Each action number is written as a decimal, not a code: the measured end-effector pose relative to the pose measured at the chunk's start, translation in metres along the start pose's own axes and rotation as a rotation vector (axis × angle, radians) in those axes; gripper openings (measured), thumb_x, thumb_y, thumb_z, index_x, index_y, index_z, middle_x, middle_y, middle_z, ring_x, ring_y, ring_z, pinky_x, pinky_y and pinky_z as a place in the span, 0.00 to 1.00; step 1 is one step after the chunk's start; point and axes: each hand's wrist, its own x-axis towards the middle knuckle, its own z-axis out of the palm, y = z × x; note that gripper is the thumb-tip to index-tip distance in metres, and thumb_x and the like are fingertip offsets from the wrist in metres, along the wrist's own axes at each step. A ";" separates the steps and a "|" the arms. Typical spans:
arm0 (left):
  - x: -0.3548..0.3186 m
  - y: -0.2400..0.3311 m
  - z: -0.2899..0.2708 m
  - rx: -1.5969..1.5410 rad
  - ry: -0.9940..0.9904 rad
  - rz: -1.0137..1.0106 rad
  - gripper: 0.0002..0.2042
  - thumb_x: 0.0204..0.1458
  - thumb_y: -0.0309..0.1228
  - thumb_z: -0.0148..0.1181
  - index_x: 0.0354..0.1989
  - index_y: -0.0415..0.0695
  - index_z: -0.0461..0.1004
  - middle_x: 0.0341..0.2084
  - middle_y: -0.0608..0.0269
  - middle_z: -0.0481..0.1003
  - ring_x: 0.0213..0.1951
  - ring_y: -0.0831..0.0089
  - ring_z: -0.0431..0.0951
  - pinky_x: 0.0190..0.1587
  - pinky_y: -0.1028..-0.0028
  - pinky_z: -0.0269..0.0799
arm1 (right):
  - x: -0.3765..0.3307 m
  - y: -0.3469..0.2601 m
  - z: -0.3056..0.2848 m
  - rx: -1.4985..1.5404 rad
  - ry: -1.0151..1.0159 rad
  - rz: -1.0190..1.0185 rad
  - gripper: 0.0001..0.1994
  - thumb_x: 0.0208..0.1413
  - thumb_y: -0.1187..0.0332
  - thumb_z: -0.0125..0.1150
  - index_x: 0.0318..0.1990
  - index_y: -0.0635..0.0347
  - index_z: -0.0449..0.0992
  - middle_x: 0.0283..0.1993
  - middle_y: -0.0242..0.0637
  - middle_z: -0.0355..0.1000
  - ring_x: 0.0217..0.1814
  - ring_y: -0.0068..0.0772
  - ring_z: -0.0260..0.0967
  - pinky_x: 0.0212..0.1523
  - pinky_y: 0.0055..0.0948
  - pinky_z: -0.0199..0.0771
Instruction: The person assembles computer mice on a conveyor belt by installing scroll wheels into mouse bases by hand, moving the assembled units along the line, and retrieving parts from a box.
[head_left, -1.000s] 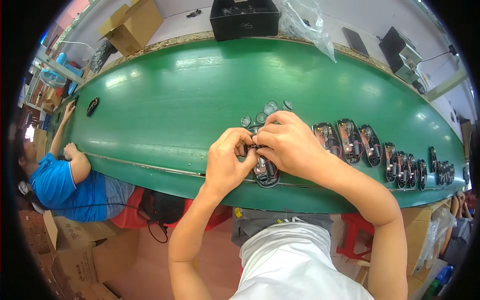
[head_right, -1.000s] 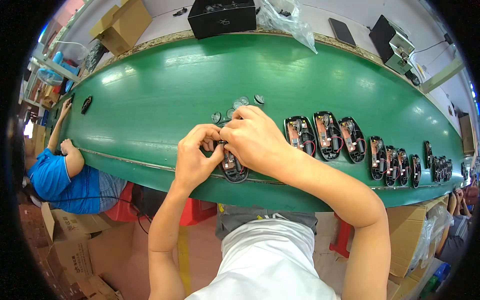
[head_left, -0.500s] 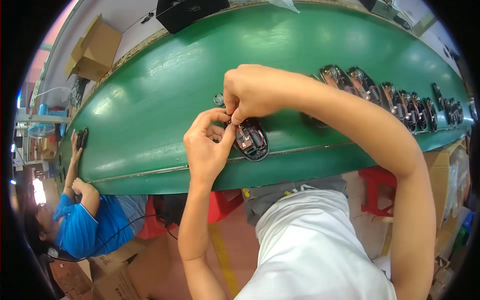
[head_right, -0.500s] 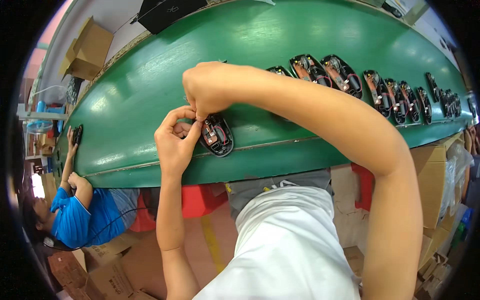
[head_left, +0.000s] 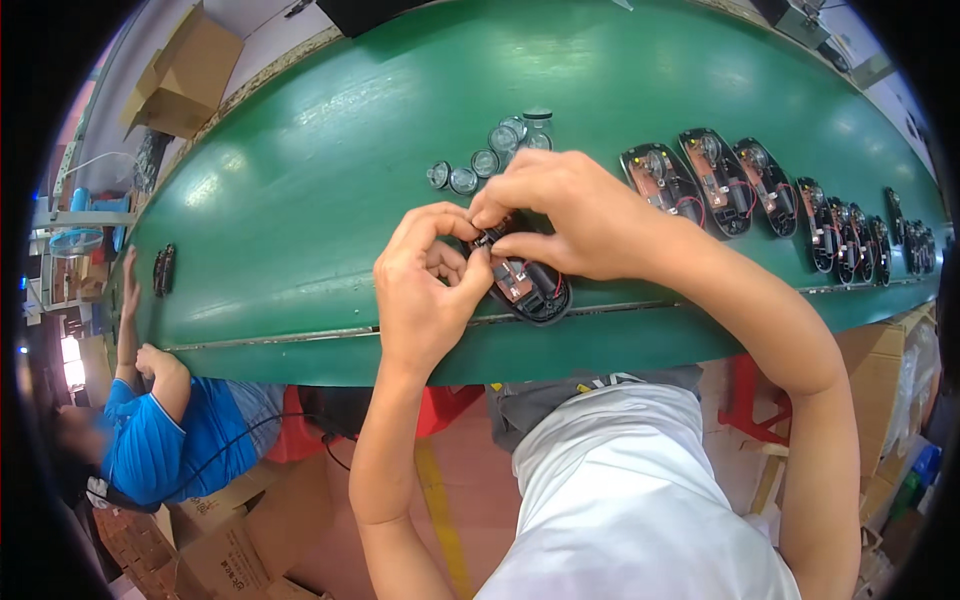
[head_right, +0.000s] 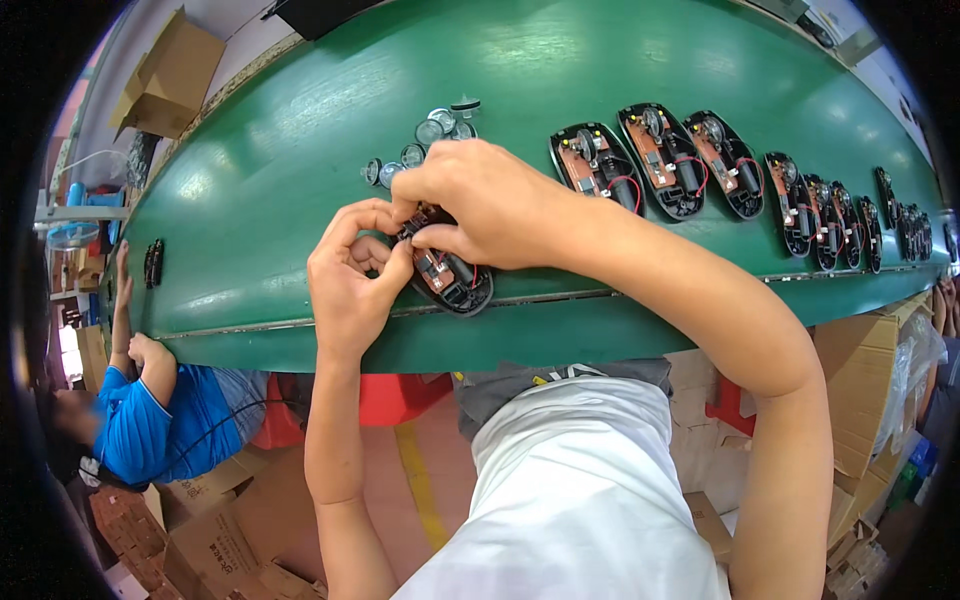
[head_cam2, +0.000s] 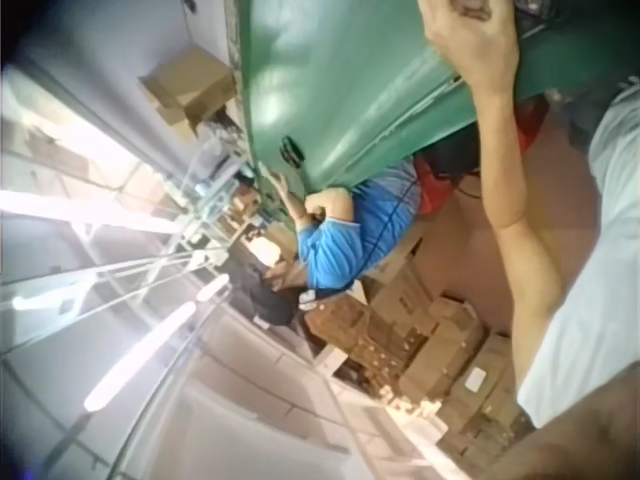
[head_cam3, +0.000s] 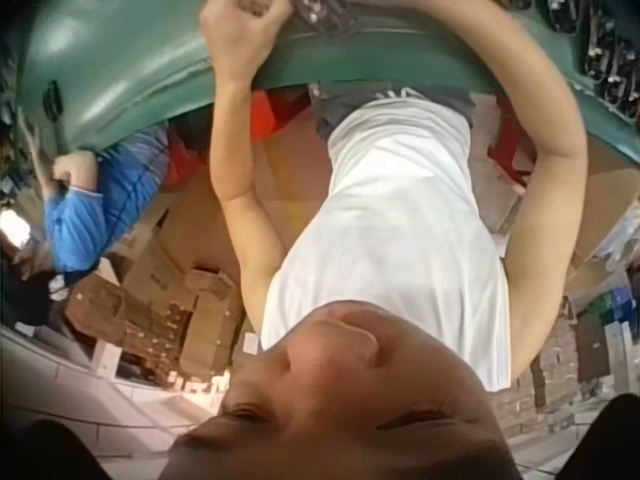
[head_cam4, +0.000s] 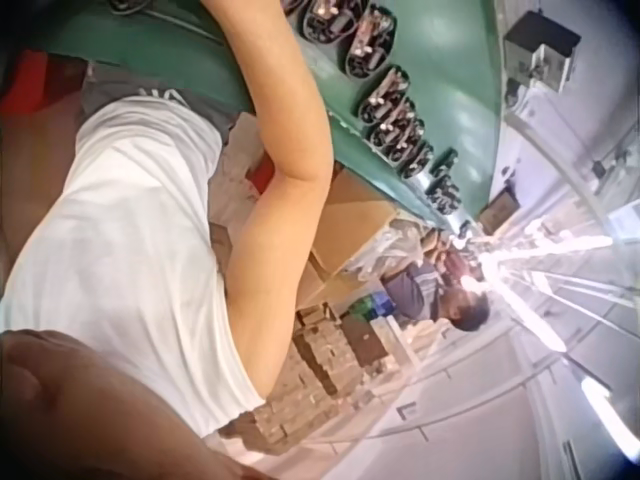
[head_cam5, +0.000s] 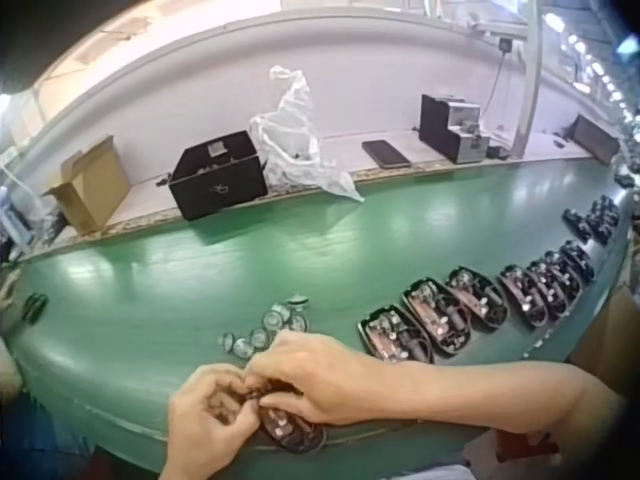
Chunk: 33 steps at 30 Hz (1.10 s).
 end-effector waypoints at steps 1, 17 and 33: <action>-0.001 -0.001 0.001 -0.016 -0.003 -0.002 0.07 0.47 0.17 0.66 0.34 0.33 0.76 0.43 0.59 0.78 0.25 0.85 0.76 0.26 0.82 0.70 | -0.002 0.000 0.000 0.043 0.009 0.009 0.12 0.48 0.70 0.73 0.40 0.59 0.80 0.37 0.38 0.80 0.43 0.44 0.76 0.45 0.41 0.76; 0.003 0.004 0.001 -0.067 -0.055 -0.081 0.08 0.49 0.12 0.64 0.37 0.32 0.77 0.48 0.56 0.77 0.28 0.85 0.77 0.29 0.83 0.73 | 0.012 -0.010 -0.014 -0.123 -0.173 0.044 0.10 0.47 0.71 0.71 0.38 0.61 0.82 0.33 0.36 0.79 0.40 0.45 0.74 0.42 0.41 0.76; -0.009 0.017 0.011 -0.075 -0.233 0.096 0.13 0.54 0.15 0.56 0.48 0.35 0.73 0.54 0.49 0.76 0.49 0.68 0.79 0.50 0.70 0.76 | -0.070 -0.034 -0.015 -0.406 0.077 0.107 0.28 0.45 0.60 0.74 0.55 0.61 0.75 0.60 0.41 0.70 0.64 0.46 0.66 0.62 0.49 0.67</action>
